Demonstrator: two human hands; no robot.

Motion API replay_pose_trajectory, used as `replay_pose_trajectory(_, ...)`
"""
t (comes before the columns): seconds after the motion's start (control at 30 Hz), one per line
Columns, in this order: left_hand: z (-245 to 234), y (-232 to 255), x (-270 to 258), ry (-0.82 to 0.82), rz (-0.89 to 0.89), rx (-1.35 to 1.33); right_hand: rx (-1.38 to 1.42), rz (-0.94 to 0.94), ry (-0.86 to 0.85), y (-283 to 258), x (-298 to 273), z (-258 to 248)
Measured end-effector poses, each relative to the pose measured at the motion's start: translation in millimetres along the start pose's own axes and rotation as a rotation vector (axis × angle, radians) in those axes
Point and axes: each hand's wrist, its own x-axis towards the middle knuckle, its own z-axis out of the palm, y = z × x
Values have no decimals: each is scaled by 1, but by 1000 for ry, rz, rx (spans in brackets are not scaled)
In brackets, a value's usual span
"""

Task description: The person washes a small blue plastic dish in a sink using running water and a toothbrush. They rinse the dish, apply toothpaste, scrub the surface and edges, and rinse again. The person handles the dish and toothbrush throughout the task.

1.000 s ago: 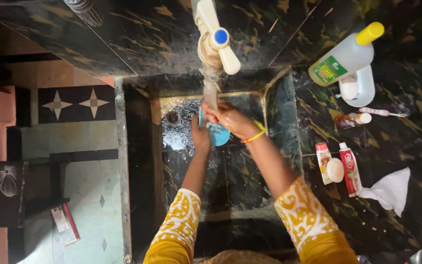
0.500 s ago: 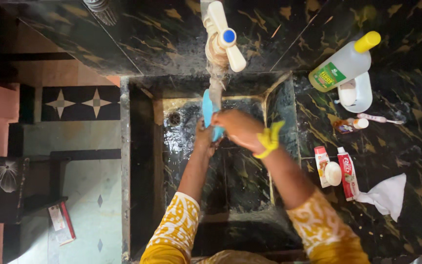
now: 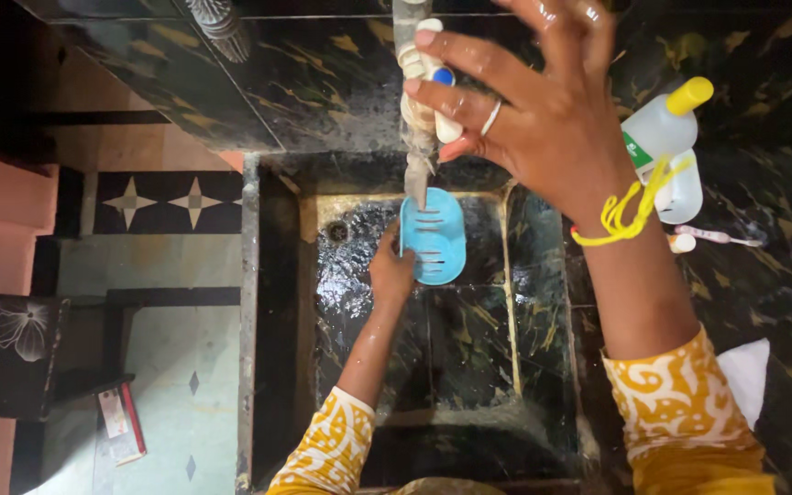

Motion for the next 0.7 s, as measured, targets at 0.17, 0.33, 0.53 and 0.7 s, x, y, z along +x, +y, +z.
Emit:
replay_pose_trajectory(0.17,8,19,-10,-4,57,-78,-33,184,57,-9,3,19)
replay_pose_trajectory(0.33,13,5,-9,38,62,-55,-50,399,130,-32,0,41)
replay_pose_trajectory(0.53,5,-25,0,141,116,-143,410,779,538,-103,-55,93)
replay_pose_trajectory(0.7,-4,-54,-24,101,139,-5,410,1025,170,-147,-158,123)
